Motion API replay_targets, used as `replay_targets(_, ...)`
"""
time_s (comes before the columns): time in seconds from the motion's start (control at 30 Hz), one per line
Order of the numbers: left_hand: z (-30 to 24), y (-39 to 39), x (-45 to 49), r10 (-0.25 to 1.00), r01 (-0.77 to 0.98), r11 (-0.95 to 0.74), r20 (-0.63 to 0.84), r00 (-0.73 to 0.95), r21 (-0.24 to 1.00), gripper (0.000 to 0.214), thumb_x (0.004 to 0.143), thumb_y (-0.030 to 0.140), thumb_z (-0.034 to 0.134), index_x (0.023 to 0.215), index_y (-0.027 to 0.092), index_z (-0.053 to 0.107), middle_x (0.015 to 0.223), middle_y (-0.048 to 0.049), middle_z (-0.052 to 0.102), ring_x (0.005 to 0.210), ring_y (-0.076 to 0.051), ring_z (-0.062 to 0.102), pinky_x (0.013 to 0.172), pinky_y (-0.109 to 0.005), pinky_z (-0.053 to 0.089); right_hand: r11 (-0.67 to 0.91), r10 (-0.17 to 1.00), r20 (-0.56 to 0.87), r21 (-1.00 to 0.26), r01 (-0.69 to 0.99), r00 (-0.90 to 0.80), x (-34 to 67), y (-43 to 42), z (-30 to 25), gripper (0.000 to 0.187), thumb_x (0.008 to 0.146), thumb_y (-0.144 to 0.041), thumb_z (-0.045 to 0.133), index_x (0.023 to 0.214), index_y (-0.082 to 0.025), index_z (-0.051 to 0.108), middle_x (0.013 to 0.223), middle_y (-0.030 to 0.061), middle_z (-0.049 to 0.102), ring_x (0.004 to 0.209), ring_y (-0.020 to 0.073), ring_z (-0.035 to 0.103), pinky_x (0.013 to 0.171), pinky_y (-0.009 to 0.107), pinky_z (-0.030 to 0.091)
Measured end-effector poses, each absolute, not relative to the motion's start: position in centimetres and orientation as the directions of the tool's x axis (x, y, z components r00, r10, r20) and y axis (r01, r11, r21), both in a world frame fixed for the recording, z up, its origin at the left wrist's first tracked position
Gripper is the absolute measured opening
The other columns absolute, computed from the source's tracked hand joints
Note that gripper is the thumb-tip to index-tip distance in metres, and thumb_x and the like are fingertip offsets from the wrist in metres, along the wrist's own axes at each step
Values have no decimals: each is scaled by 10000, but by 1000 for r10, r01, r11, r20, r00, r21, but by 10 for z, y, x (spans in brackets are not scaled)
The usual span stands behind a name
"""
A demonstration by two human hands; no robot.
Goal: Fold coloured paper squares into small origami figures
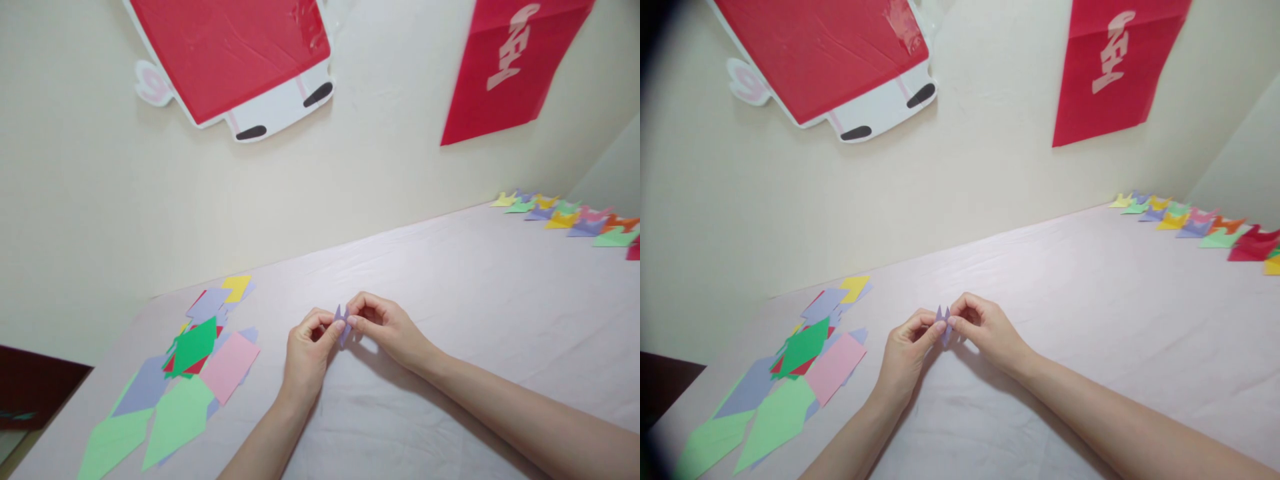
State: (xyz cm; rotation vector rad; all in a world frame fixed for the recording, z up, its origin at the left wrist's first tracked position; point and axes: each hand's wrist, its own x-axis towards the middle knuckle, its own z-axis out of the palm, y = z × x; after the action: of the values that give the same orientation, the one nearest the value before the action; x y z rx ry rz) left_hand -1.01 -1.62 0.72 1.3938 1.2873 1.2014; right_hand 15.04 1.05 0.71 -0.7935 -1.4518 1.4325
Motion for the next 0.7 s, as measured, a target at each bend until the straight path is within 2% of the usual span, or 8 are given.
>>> replay_targets(0.13, 5, -17, -8, 997, 166, -79, 78, 12, 983, 194, 828, 338, 639, 744, 164, 665, 725, -4, 597, 696, -147, 520, 656, -245, 386, 119, 915, 164, -983, -141, -369, 150, 11, 6, 268, 812, -424, 662, 755, -184, 559, 739, 2, 568, 697, 144, 539, 658, 272, 434)
replay_targets(0.27, 8, -20, -4, 995, 250, -97, 97, 12, 963, 195, 861, 334, 588, 769, 168, 632, 733, -1, 572, 708, -151, 503, 660, -245, 382, 118, 915, 152, -987, -112, -374, 149, 11, 4, 251, 820, -411, 647, 769, -185, 548, 737, -2, 561, 684, 139, 531, 635, 262, 438)
replay_targets(0.47, 10, -23, -3, 988, 321, -152, 154, 17, 935, 207, 915, 353, 516, 823, 184, 593, 806, -14, 584, 780, -172, 534, 704, -256, 401, 228, 915, 174, -968, 109, -364, 148, 7, 5, 226, 868, -385, 604, 780, -181, 563, 731, -3, 571, 679, 139, 516, 626, 250, 412)
replay_targets(0.7, 10, -22, -2, 995, 272, -99, 104, -6, 957, 203, 897, 358, 544, 838, 178, 616, 791, -10, 610, 752, -164, 530, 694, -250, 407, 294, 899, 210, -939, 177, -384, 148, 5, 7, 208, 916, -326, 517, 752, -198, 513, 679, -26, 505, 644, 134, 465, 612, 249, 366)
